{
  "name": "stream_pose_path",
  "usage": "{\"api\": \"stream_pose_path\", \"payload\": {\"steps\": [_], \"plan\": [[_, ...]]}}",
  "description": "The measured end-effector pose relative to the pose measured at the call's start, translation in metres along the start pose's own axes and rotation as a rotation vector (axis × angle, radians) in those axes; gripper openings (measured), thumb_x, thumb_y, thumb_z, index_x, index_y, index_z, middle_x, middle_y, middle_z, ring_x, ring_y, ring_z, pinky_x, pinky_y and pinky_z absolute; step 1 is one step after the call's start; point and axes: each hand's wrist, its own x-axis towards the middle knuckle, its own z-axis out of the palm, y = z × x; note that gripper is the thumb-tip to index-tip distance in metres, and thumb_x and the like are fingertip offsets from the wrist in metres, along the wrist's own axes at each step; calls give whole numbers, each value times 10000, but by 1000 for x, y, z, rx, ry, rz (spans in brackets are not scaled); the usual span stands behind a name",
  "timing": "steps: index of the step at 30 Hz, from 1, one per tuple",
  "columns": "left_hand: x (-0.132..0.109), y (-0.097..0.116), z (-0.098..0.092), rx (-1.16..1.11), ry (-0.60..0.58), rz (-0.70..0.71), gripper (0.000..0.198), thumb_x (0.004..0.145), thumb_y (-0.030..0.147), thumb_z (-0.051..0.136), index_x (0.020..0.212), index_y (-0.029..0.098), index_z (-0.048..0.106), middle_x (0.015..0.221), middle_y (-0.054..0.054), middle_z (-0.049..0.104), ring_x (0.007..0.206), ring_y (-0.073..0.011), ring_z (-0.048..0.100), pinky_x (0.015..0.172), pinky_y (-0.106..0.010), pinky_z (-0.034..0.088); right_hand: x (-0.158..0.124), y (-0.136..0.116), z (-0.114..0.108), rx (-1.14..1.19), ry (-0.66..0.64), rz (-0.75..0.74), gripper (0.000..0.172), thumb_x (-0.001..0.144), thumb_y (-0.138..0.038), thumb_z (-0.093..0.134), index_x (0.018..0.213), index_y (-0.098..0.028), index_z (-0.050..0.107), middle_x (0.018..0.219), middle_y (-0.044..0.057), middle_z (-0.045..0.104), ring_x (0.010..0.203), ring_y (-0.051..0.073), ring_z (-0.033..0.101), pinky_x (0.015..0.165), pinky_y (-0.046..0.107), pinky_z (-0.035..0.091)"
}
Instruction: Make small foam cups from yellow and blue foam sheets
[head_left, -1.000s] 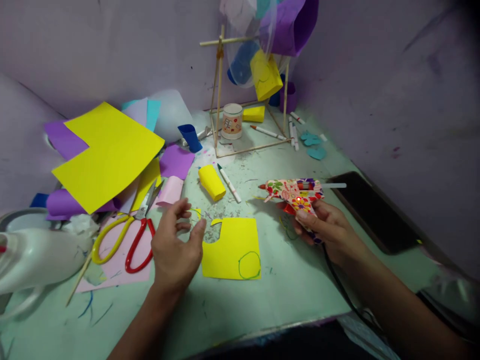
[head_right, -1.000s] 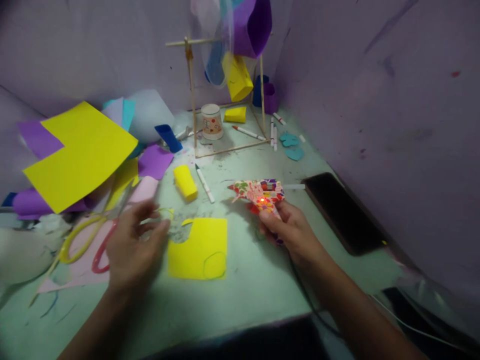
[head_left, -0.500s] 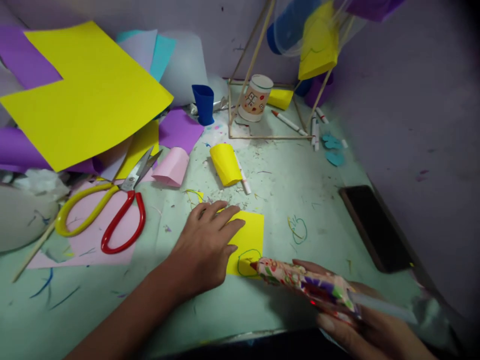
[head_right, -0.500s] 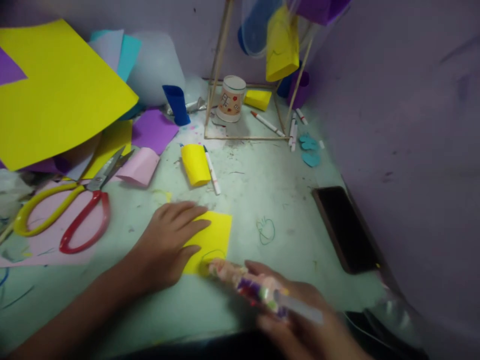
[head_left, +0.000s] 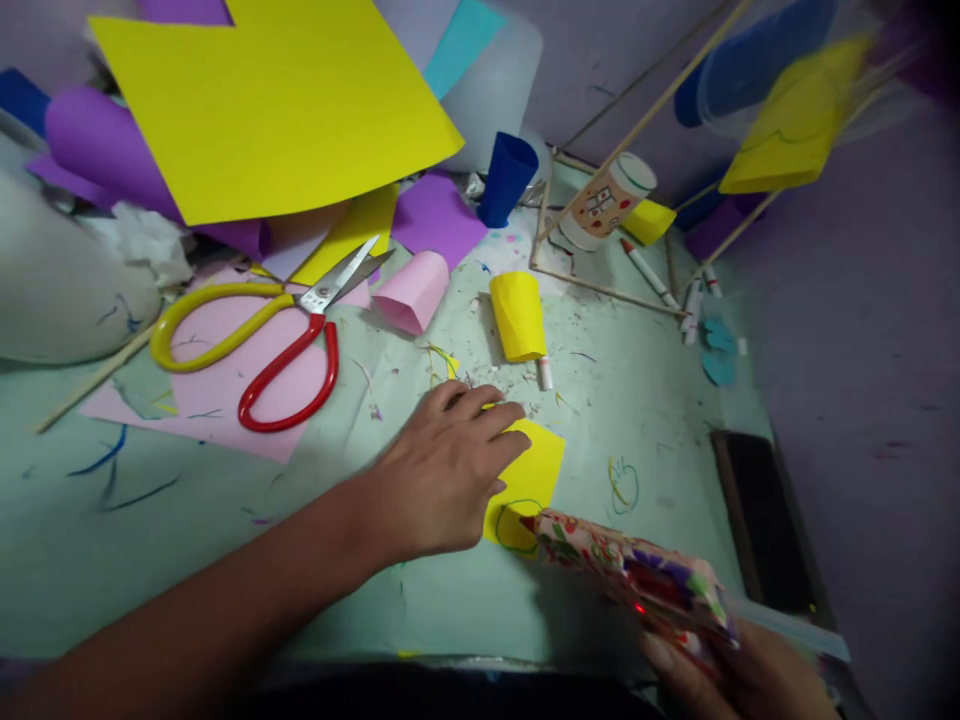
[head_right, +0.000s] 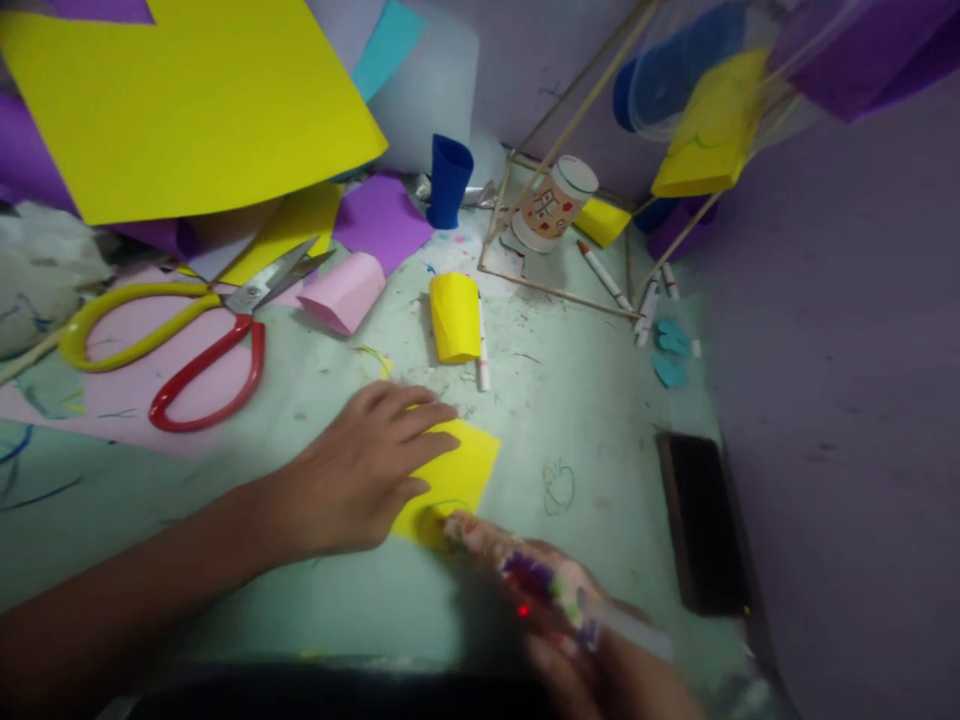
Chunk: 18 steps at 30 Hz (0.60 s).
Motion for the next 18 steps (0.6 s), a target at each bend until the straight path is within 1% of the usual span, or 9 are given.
{"api": "stream_pose_path", "payload": {"steps": [4, 9, 12, 15, 18], "plan": [[-1, 0, 0, 5, 10, 11, 395, 734, 96, 495, 1118, 164, 561, 1284, -92, 540, 1206, -296, 406, 982, -462, 261, 6, 4, 1, 6, -85, -32, 396, 773, -443, 527, 1129, -316, 647, 960, 19, 744, 816, 297, 700, 687, 328, 607], [-2, -1, 2, 7, 32, 21, 386, 721, 79, 482, 1085, 166, 577, 1257, -92, 555, 1202, -293, 411, 988, -463, 261, 9, 6, 1, 6, -93, -20, 424, 745, -464, 549, 1125, -306, 650, 981, 23, 740, 852, 308, 692, 685, 334, 609], [-2, -2, 3, -13, 45, 23, 379, 717, 74, 482, 1072, 162, 584, 1244, -101, 563, 1198, -299, 415, 991, -469, 262, 10, 4, 1, -3, -96, -14, 409, 732, -457, 575, 1097, -297, 669, 968, 30, 743, 862, 309, 691, 684, 323, 610], [-2, -3, 4, -49, 67, 28, 378, 701, 63, 493, 1053, 152, 596, 1226, -120, 574, 1194, -314, 421, 988, -492, 264, 11, 1, 2, -4, -107, -23, 413, 735, -445, 591, 1109, -286, 667, 1004, 33, 734, 876, 304, 691, 722, 319, 604], [-2, -3, 0, -99, 121, 37, 368, 673, 59, 500, 1006, 155, 623, 1216, -124, 581, 1192, -310, 426, 976, -483, 292, 6, 1, 2, -4, -72, -20, 380, 794, -434, 539, 1125, -291, 659, 1061, 26, 715, 916, 288, 685, 807, 327, 573]]}}
